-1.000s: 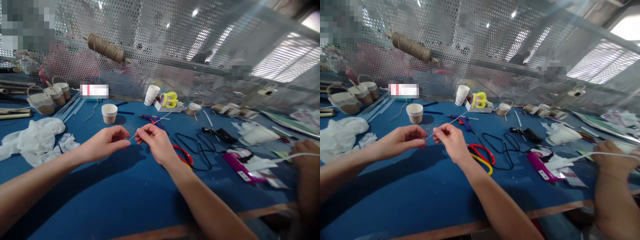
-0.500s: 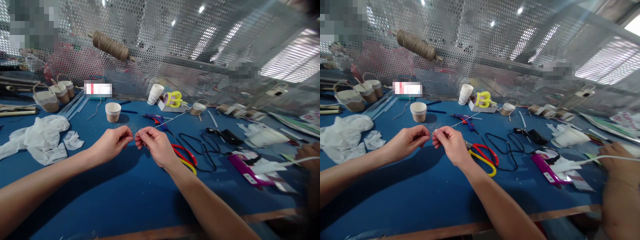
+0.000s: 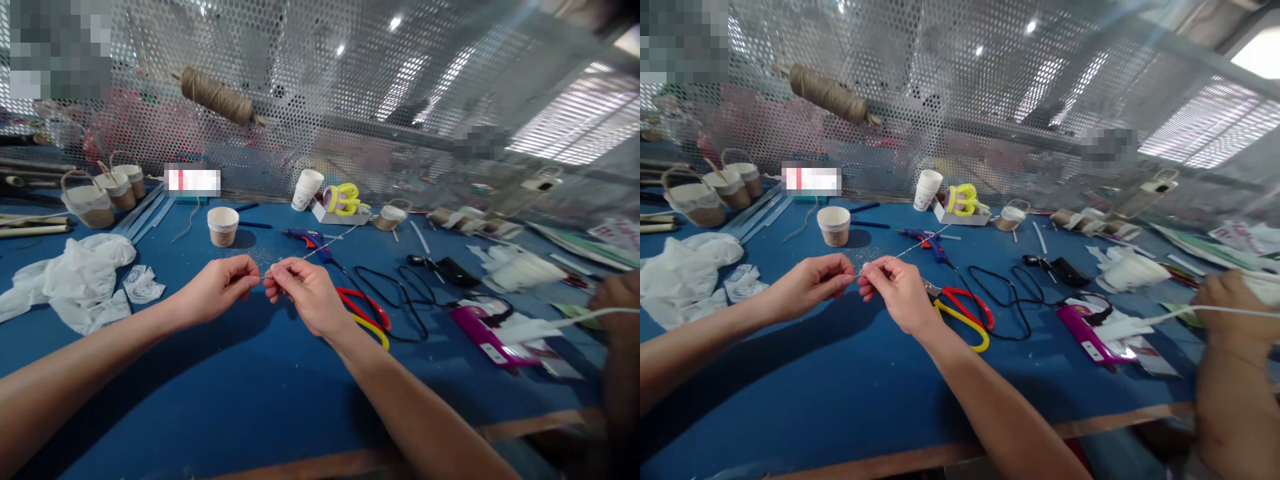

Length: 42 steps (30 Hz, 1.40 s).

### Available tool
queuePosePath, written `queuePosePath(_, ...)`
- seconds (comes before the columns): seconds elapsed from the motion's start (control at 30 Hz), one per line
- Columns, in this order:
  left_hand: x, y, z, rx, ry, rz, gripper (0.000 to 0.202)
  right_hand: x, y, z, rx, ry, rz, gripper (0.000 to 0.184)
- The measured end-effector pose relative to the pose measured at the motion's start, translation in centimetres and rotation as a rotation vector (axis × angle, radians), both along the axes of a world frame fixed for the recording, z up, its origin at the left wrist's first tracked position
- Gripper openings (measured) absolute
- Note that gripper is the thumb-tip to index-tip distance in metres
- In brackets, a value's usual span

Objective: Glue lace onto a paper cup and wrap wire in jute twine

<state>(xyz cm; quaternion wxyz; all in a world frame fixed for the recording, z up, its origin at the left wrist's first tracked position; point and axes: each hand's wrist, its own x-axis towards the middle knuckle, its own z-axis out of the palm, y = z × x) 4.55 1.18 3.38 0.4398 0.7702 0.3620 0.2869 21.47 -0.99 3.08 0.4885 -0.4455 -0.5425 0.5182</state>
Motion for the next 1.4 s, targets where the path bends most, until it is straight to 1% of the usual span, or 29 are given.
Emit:
queuePosePath(0.07,-0.1,0.1,0.0,-0.032,0.001,0.005,0.016,0.3,0.2,0.3,0.036,-0.036,0.015,0.022)
queuePosePath(0.13,-0.2,0.2,0.1,-0.061,0.006,0.008,0.016,0.7,0.4,0.7,0.089,-0.041,-0.005,0.020)
queuePosePath(0.2,-0.3,0.3,0.2,-0.083,0.015,0.005,0.016,1.3,0.7,1.3,0.137,0.008,-0.060,0.018)
queuePosePath(0.27,-0.4,0.3,0.2,-0.101,0.023,0.000,0.017,1.9,0.9,1.7,0.153,0.063,-0.094,0.016)
queuePosePath(0.37,-0.5,0.3,0.1,-0.125,0.032,-0.007,0.018,2.3,1.2,1.8,0.138,0.094,-0.091,0.016)
queuePosePath(0.57,-0.4,0.1,0.2,-0.178,0.025,-0.013,0.020,2.3,1.3,1.4,0.117,0.113,-0.091,0.018)
queuePosePath(0.67,-0.4,0.0,0.3,-0.204,0.023,-0.015,0.020,2.5,1.4,1.7,0.090,0.131,-0.101,0.020)
queuePosePath(0.83,-0.5,-0.3,0.2,-0.232,0.019,-0.012,0.022,3.7,2.0,2.6,0.115,0.154,-0.193,0.022)
queuePosePath(1.0,-0.5,-0.3,0.2,-0.288,0.015,-0.020,0.023,4.1,2.1,2.6,0.091,0.159,-0.189,0.020)
queuePosePath(1.13,-0.3,-0.6,0.3,-0.407,-0.077,0.012,0.026,3.4,1.9,2.3,0.019,0.176,-0.116,0.021)
queuePosePath(1.23,-0.4,-0.6,0.6,-0.499,-0.147,-0.034,0.029,3.0,1.8,2.4,0.013,0.207,-0.080,0.018)
queuePosePath(1.33,-1.2,0.1,1.0,-0.584,-0.243,-0.087,0.033,3.4,2.1,2.7,0.007,0.269,-0.151,0.013)
queuePosePath(1.4,-2.0,0.9,1.1,-0.614,-0.364,-0.059,0.033,4.0,2.6,2.7,-0.024,0.315,-0.216,0.010)
